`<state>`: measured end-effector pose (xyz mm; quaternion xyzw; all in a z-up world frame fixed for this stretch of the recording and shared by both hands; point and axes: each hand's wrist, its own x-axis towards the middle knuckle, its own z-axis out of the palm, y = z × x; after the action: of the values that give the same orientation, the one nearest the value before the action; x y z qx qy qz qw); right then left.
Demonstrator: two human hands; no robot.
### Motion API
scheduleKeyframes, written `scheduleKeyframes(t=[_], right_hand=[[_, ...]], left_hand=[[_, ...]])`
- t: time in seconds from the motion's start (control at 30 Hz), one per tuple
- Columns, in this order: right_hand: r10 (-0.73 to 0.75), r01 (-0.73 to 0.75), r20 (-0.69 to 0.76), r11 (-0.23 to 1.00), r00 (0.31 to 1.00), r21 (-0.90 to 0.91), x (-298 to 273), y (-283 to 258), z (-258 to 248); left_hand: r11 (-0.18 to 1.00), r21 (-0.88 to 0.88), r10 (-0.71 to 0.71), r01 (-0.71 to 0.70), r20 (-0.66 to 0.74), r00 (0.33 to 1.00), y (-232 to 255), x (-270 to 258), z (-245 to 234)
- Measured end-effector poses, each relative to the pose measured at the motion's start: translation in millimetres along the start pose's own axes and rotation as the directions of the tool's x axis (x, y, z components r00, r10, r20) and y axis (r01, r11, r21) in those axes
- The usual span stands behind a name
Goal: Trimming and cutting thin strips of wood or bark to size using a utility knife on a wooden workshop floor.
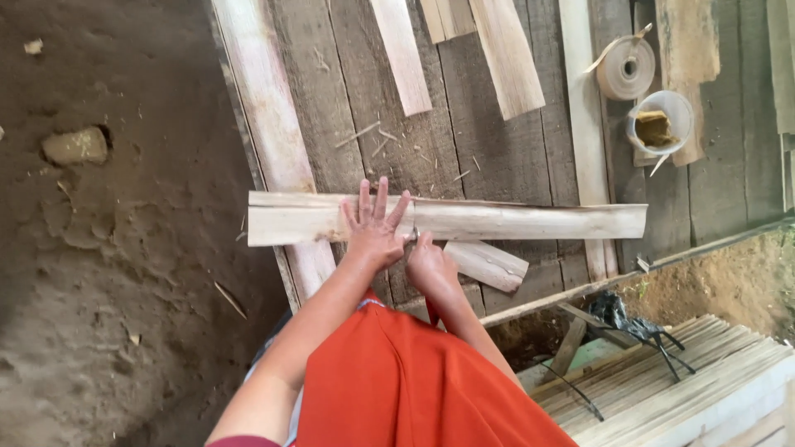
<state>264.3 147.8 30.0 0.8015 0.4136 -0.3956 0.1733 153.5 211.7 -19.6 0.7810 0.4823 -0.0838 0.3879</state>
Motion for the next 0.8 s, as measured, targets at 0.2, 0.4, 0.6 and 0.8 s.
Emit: scheduleKeyframes(t=[0.2, 0.4, 0.6, 0.8], right_hand=[[0.009, -0.008, -0.025, 1.000, 1.000, 0.010, -14, -3, -8], [-0.013, 0.014, 0.030, 1.000, 0.999, -0.014, -39, 1, -1], [-0.047, 0.047, 0.002, 0.996, 0.999, 0.073, -47, 15, 14], [-0.392, 0.323, -0.529, 0.920, 0.753, -0.222, -4, 60, 108]], left_hand=[[0.996, 0.075, 0.035, -0.037, 0.016, 0.999, 1, 7, 0], [0.997, 0.072, 0.004, -0.009, 0.072, 0.997, 7, -4, -14], [0.997, 0.075, 0.024, -0.029, 0.063, 0.998, 3, 5, -7], [1.000, 0.003, 0.031, -0.031, -0.046, 0.998, 5, 5, -4]])
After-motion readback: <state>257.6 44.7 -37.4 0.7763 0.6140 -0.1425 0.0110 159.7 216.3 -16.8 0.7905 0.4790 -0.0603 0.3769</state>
